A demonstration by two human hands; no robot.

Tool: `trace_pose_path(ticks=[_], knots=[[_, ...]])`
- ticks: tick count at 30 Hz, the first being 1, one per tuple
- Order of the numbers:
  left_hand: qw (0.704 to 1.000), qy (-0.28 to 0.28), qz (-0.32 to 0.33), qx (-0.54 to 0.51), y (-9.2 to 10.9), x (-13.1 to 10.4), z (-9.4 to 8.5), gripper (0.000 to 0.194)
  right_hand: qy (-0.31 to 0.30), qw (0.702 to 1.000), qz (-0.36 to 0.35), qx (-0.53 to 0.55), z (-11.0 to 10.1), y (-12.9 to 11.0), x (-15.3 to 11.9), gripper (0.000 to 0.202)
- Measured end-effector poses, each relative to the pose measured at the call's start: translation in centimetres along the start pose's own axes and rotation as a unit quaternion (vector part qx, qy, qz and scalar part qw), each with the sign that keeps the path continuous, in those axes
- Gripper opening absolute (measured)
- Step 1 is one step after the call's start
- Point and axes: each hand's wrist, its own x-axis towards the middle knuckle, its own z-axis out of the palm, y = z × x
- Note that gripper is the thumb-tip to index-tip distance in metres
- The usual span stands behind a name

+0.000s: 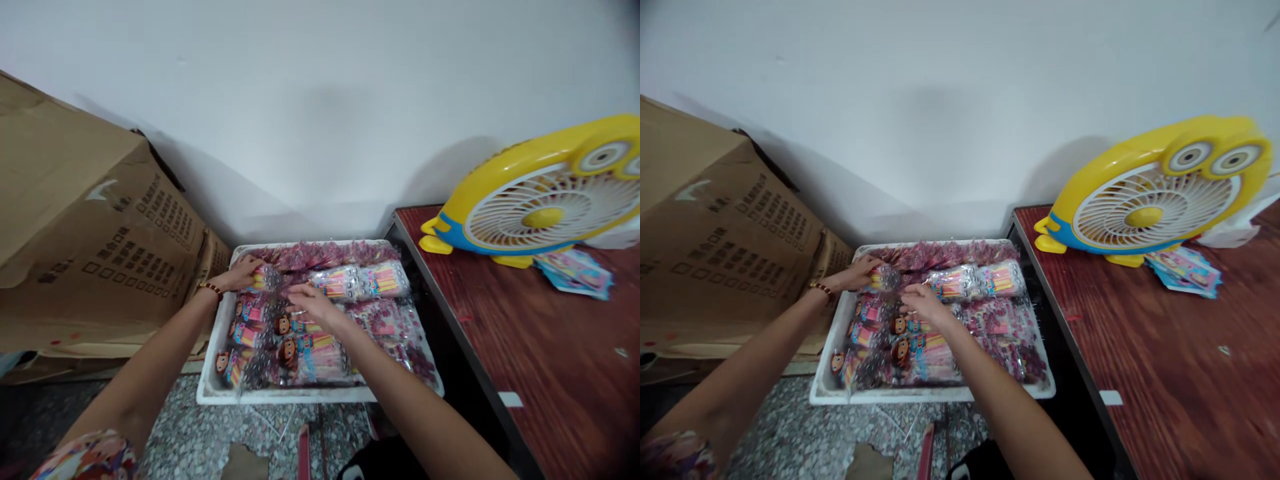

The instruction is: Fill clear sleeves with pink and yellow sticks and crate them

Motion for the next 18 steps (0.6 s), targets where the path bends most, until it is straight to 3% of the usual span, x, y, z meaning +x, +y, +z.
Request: trace_pose_path(ticks=[3,6,9,15,18], knots=[[1.0,0.02,-0.023,0.006,-0.3,-0.8,0.6,0.079,0.012,0.997,-0.043,-0.056,-1.5,0.4,-1.6,0.019],[0.988,0.12,-0.102,-0.005,-0.3,-2.0,1.4,0.089,0.014,0.993,-0.075,-0.085,-2.4,0.8,-3.0,0.019],[0.969,0.172,-0.154,-0.083,0.0,-2.9,2.7,0.086,0.03,0.989,-0.105,-0.104,-3.1,1.0,-4.6,0.022],[0.952,0.177,-0.185,-0.169,1.0,-2.8,5.8,0.073,0.052,0.988,-0.121,-0.074,-4.9,1.3,-8.5,0.028],[0.942,0.175,-0.199,-0.206,1.1,-2.9,6.3,0.073,0.068,0.99,-0.111,-0.052,-6.0,1.9,-10.1,0.029]])
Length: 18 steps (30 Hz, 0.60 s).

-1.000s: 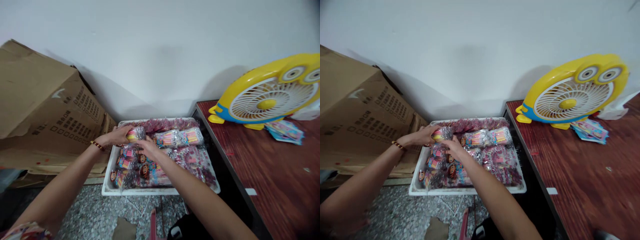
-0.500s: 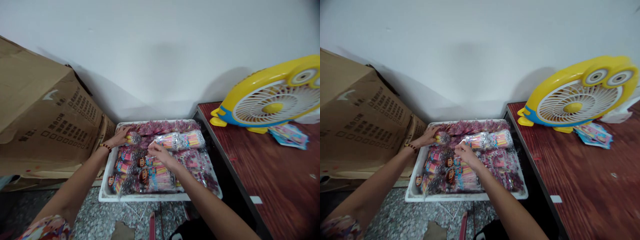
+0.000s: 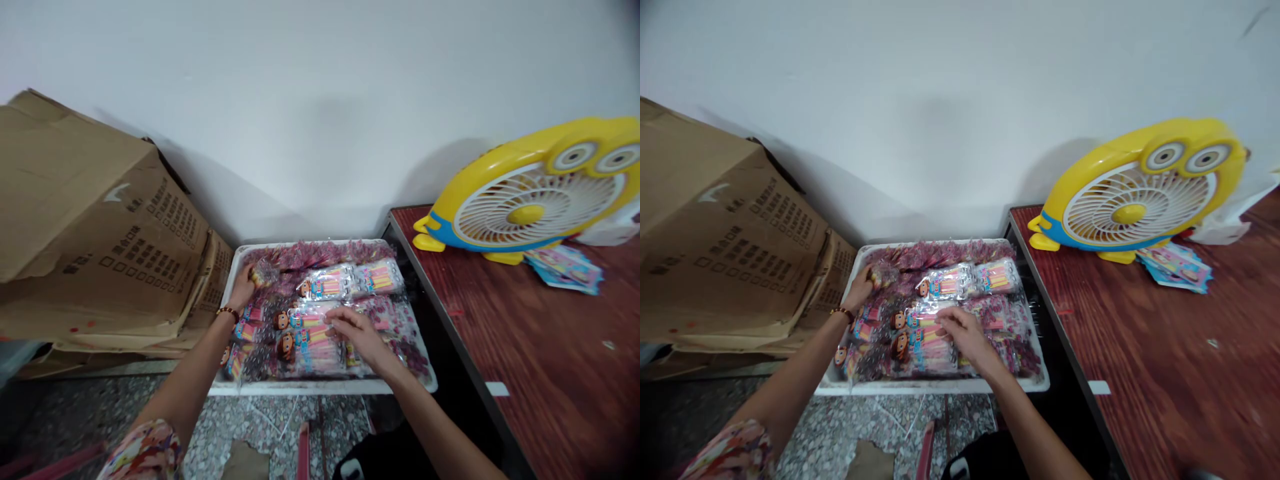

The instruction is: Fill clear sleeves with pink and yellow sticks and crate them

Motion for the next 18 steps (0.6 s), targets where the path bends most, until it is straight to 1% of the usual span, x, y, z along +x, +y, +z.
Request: trace_pose_path(ticks=[2,5,7,9,11,13,16,18], knots=[[1.0,-0.008,-0.005,-0.015,-0.1,0.1,-0.4,0.073,0.014,1.0,0.012,0.007,-0.8,0.4,-0.9,0.031],[0.999,-0.011,-0.004,-0.031,-0.1,0.2,-1.5,0.073,0.031,0.999,0.02,0.001,-2.0,0.8,-2.2,0.035],[0.999,-0.003,-0.008,-0.041,-0.1,0.1,-2.0,0.072,0.041,0.999,0.019,-0.003,-2.8,0.8,-3.3,0.037],[0.998,0.014,-0.017,-0.051,0.0,-0.5,-2.2,0.066,0.051,0.999,0.018,-0.003,-3.6,0.8,-4.4,0.04],[0.997,0.039,-0.03,-0.063,0.2,-1.4,-1.8,0.058,0.063,0.998,0.019,-0.002,-4.3,0.9,-5.5,0.042],[0.995,0.055,-0.04,-0.075,0.5,-2.3,-1.0,0.055,0.074,0.997,0.023,0.003,-4.8,1.2,-6.4,0.044],[0.995,0.044,-0.043,-0.084,1.4,-2.9,0.3,0.058,0.085,0.996,0.028,0.007,-5.2,1.9,-7.7,0.045],[0.995,0.031,-0.047,-0.086,2.0,-2.6,0.8,0.059,0.089,0.996,0.031,0.006,-5.3,2.4,-8.4,0.046]])
